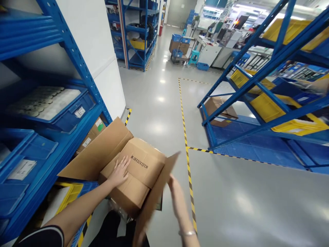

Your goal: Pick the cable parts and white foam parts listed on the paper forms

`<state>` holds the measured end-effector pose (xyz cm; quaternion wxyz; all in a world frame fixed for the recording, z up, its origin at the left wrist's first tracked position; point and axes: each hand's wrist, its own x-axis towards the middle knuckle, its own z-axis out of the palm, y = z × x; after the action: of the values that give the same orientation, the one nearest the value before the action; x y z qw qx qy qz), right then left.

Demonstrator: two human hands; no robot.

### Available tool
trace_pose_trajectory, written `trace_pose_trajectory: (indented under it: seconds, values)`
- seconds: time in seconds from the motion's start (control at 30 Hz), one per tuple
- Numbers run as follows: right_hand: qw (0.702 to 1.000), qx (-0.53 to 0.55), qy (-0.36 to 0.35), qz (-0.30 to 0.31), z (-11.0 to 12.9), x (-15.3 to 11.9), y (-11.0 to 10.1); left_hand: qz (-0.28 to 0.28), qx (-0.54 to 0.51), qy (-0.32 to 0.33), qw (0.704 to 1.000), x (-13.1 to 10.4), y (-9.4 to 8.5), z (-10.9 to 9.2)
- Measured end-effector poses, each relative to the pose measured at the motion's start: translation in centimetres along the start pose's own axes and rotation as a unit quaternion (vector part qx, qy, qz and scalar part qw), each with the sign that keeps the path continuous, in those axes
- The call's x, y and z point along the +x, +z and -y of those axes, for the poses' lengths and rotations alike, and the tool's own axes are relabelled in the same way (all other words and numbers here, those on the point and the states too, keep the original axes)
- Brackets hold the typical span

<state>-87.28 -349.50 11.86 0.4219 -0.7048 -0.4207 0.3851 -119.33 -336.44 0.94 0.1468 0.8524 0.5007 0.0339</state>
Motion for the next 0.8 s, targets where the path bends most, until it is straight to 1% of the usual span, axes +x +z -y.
trace_pose_trajectory:
  seconds: [0.03, 0.1, 0.13, 0.17, 0.2, 0.23, 0.3, 0.33, 0.37, 0.4, 0.43, 0.47, 0.5, 0.53, 0.57, 0.6, 0.63, 0.67, 0.7, 0.73, 0.77, 0.8]
  values:
    - [0.998, -0.014, -0.022, 0.059, 0.4, 0.3, 3.1, -0.008, -0.009, -0.001, 1.000, 0.1, 0.0, 0.1]
    - [0.986, -0.125, -0.076, 0.074, 0.8, 1.5, 8.7, -0.016, -0.036, -0.005, 0.999, 0.4, 0.2, 0.6]
    - [0.971, -0.204, -0.103, 0.071, 0.8, 2.2, 11.0, -0.016, -0.050, -0.004, 0.999, 0.4, 0.4, 0.8]
    - [0.950, -0.279, -0.123, 0.063, 0.6, 2.8, 12.8, -0.013, -0.060, -0.002, 0.998, 0.2, 0.5, 1.0]
    - [0.927, -0.345, -0.138, 0.056, 0.2, 3.3, 14.1, -0.012, -0.069, 0.001, 0.998, -0.4, 0.7, 1.2]
    - [0.904, -0.400, -0.145, 0.049, -0.2, 3.7, 15.0, -0.013, -0.075, 0.003, 0.997, -1.5, 0.7, 1.2]
    - [0.871, -0.466, -0.148, 0.039, -0.9, 4.1, 15.8, -0.033, -0.087, 0.003, 0.996, -4.7, 0.1, 1.0]
    - [0.862, -0.483, -0.150, 0.038, -1.1, 4.1, 15.9, -0.056, -0.087, 0.003, 0.995, -6.7, -0.8, 1.0]
    - [0.856, -0.492, -0.152, 0.040, -1.3, 4.1, 15.8, -0.094, -0.081, 0.000, 0.992, -8.7, -2.2, 1.0]
    - [0.853, -0.496, -0.155, 0.044, -1.4, 4.1, 15.8, -0.139, -0.066, 0.009, 0.988, -10.5, -4.1, 1.3]
    - [0.852, -0.496, -0.158, 0.048, -1.4, 4.1, 15.7, -0.215, -0.032, -0.017, 0.976, -11.9, -6.5, 2.0]
    - [0.853, -0.494, -0.161, 0.049, -1.4, 4.1, 15.7, -0.306, 0.000, -0.090, 0.948, -12.6, -9.1, 3.0]
    - [0.854, -0.492, -0.163, 0.048, -1.4, 4.1, 15.7, -0.356, 0.009, -0.181, 0.917, -12.8, -11.9, 4.2]
    - [0.855, -0.491, -0.164, 0.044, -1.5, 4.1, 15.8, -0.350, -0.019, -0.278, 0.894, -12.3, -14.5, 5.4]
    - [0.855, -0.490, -0.165, 0.038, -1.5, 4.1, 15.8, -0.271, -0.086, -0.325, 0.902, -11.3, -16.7, 6.6]
    - [0.855, -0.490, -0.167, 0.033, -1.6, 4.1, 15.9, -0.132, -0.172, -0.315, 0.924, -10.1, -18.4, 7.4]
    - [0.855, -0.489, -0.168, 0.029, -1.7, 4.1, 15.9, -0.053, -0.217, -0.271, 0.936, -8.7, -19.4, 7.7]
    - [0.855, -0.488, -0.171, 0.028, -1.8, 4.2, 15.9, -0.003, -0.246, -0.226, 0.942, -7.5, -19.7, 7.4]
    - [0.856, -0.487, -0.174, 0.029, -1.9, 4.2, 15.9, 0.042, -0.270, -0.187, 0.943, -6.3, -19.3, 6.5]
    - [0.856, -0.485, -0.177, 0.030, -1.9, 4.2, 15.8, 0.074, -0.283, -0.151, 0.944, -5.5, -18.2, 5.1]
    - [0.857, -0.483, -0.180, 0.029, -2.0, 4.2, 15.8, 0.116, -0.275, -0.107, 0.948, -4.9, -16.6, 3.3]
    - [0.857, -0.482, -0.182, 0.028, -2.0, 4.2, 15.7, 0.114, -0.228, -0.109, 0.961, -4.6, -14.6, 1.3]
